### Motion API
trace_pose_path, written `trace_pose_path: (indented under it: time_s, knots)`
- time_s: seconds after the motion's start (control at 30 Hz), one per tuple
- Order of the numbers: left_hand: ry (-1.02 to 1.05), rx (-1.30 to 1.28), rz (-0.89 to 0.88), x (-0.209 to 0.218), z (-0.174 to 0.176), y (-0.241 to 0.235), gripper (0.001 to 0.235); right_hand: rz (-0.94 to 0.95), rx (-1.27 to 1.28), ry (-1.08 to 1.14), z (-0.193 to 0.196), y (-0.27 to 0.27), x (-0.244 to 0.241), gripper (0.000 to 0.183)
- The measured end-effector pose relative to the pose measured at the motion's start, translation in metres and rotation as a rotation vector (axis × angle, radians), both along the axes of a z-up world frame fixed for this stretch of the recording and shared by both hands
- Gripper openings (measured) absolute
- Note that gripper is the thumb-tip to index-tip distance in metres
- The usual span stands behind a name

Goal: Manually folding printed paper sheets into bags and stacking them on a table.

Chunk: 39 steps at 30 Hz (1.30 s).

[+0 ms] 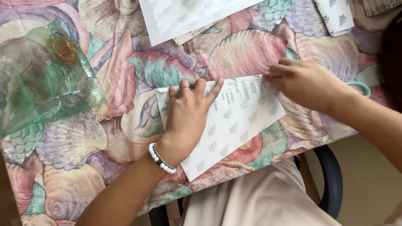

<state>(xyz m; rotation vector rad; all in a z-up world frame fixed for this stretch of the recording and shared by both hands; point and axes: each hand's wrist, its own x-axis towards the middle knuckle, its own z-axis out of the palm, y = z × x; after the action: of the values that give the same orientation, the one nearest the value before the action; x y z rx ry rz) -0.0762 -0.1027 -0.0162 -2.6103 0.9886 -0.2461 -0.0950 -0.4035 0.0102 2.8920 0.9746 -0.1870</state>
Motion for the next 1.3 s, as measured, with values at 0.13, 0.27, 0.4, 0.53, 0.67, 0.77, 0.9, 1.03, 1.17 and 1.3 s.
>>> trace_pose_path:
  time_s: [0.13,0.27,0.4,0.53,0.67,0.77,0.9,1.03,1.17,1.3]
  knots:
    - [-0.012,-0.02,0.003,0.0,-0.002,-0.002,0.074,-0.022,-0.077,-0.177,0.016,0.001,-0.005,0.021]
    - [0.06,0.048,0.008,0.003,0.004,-0.002,0.077,-0.093,0.159,-0.201,0.016,0.055,-0.007,0.047]
    - [0.09,-0.172,-0.091,0.005,0.008,0.011,0.069,0.098,0.136,-0.412,-0.004,0.091,-0.01,0.023]
    - [0.046,-0.385,-0.2,0.014,0.003,0.043,0.059,0.018,0.215,-0.424,-0.03,0.09,-0.011,0.03]
    - [0.107,-0.433,-0.249,0.018,-0.001,0.058,0.06,0.007,0.153,-0.451,-0.028,0.092,-0.013,0.039]
    - [0.107,-0.43,-0.229,0.017,-0.001,0.053,0.06,-0.014,0.134,-0.441,-0.031,0.095,-0.012,0.042]
    - [0.138,-0.42,-0.222,0.017,-0.001,0.053,0.06,0.001,0.133,-0.413,-0.019,0.089,-0.014,0.04]
    - [0.145,-0.401,-0.214,0.019,0.0,0.053,0.059,-0.009,0.145,-0.368,-0.008,0.071,-0.019,0.032]
    - [0.17,-0.402,-0.198,0.018,0.005,0.051,0.057,-0.099,0.14,-0.346,-0.018,0.045,-0.026,0.025]
    - [0.177,-0.44,-0.181,0.014,0.004,0.044,0.051,-0.17,0.058,-0.352,-0.023,0.009,-0.035,0.015]
